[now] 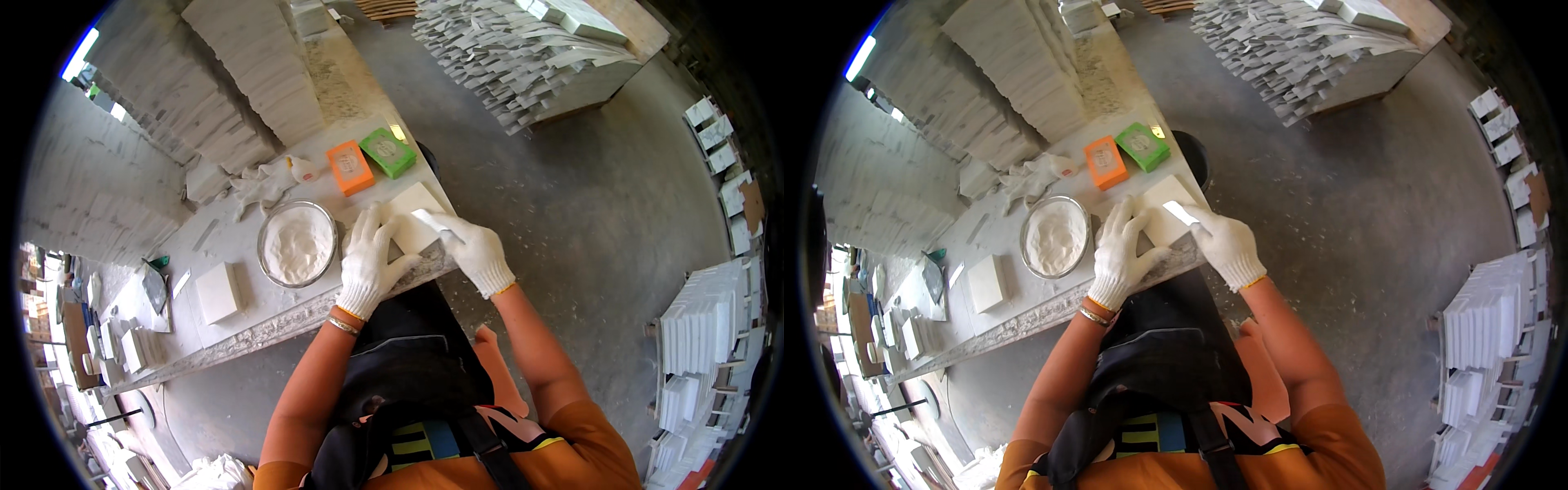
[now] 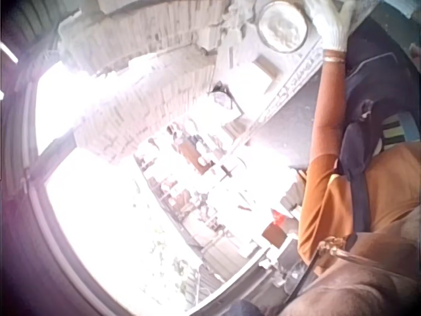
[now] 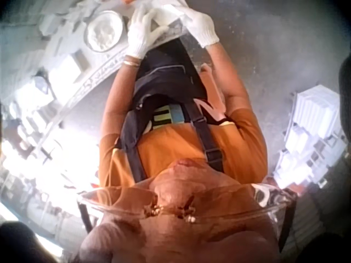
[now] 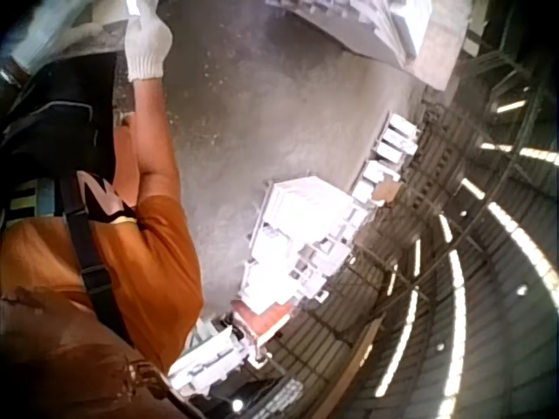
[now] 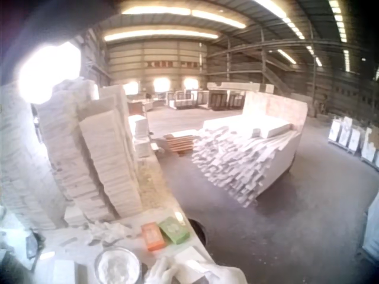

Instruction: The person applies a white paste to the edges of a square tile using a small metal spatula, then smooths the edges with a green sponge. The person repeats this process on multiple tiles, handling them one at a time.

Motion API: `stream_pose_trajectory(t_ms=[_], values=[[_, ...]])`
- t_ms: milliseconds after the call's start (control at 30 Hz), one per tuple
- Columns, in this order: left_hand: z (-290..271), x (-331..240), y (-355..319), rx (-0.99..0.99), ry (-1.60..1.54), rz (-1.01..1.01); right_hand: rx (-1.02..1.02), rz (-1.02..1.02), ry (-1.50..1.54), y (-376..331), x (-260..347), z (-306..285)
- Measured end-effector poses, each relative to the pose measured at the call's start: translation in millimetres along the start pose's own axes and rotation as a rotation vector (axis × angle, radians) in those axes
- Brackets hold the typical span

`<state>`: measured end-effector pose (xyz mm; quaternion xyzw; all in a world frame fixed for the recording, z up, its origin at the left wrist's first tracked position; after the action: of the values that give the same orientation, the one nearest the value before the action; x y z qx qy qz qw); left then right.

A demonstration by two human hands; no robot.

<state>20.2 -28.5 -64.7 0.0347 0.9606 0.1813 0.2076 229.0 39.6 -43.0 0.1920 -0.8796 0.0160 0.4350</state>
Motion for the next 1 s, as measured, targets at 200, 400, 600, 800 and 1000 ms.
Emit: stream_pose_trajectory(t_ms=[200,400,600,800,1000], values=[[-3.2,-2.0,3.8,0.026,0.032,0.000,-0.010,-0.044,-0.010,-3.6,6.8,5.9],[-10.6,-21.3,6.2,0.138,0.314,0.059,-0.020,0.242,0.583,-22.8,0.6,-20.8],[6.8,-66.2,17.9,0.197,0.235,0.251,-0.207,0.480,0.728,-63.2,-23.5,-66.9],[2.0,-73.9,23.9,0.182,0.143,0.359,-0.302,0.470,0.823,-90.7,-31.4,-71.9],[-38.1,-71.9,-21.0,0.208,0.029,0.368,-0.224,0.428,0.905,-90.5,-11.9,-53.6]])
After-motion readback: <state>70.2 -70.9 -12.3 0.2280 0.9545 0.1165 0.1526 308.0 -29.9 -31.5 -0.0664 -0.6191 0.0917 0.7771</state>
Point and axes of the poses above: each hand's wrist, its own y-axis towards the middle knuckle, its own z-axis out of the palm, x = y × z, the point moved 1 cm from there along y, towards the middle knuckle, and after that the axes turned 9 degrees about y, right-handed, at the moved point
